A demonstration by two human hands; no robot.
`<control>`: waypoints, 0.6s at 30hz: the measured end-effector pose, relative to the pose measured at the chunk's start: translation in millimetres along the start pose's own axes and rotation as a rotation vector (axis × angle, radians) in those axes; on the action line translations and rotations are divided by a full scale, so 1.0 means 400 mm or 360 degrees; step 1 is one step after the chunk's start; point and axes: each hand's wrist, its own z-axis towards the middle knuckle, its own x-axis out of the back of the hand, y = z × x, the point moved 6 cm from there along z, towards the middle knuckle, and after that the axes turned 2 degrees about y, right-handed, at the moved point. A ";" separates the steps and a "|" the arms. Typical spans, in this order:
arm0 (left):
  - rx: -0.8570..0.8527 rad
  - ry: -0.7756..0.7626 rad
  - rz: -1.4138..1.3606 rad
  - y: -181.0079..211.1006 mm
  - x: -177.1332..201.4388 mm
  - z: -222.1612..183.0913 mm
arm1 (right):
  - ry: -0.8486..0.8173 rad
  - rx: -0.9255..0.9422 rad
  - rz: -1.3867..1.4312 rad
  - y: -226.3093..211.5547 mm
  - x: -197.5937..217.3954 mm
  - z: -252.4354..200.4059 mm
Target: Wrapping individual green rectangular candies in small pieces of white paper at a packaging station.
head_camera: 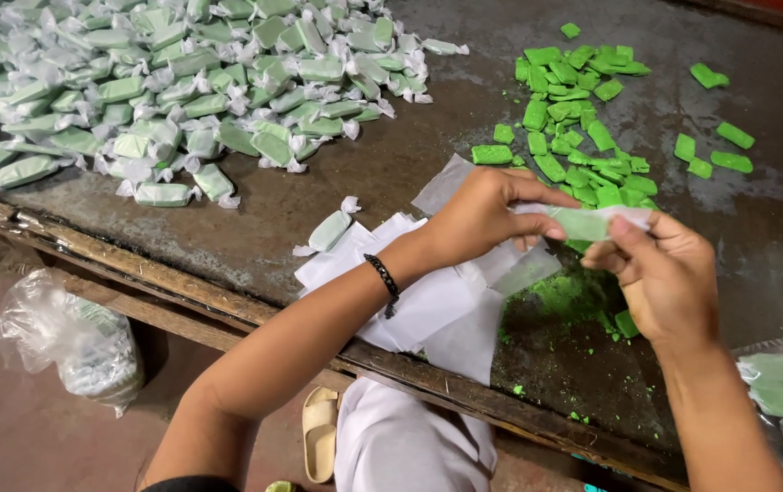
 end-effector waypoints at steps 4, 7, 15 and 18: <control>-0.0463 -0.0087 0.0521 0.012 -0.013 -0.008 | 0.0119 -0.0326 0.0415 0.092 0.081 0.055; -0.0507 -0.0232 0.0581 0.027 -0.041 -0.015 | 0.0277 -0.0529 0.0739 0.123 0.113 0.066; 0.0576 -0.0179 -0.0908 -0.081 -0.088 -0.028 | -0.0007 -0.0081 0.0503 0.014 0.049 0.029; -0.0396 -0.0167 0.0422 0.048 -0.081 -0.027 | 0.0061 -0.0678 0.0468 0.120 0.101 0.056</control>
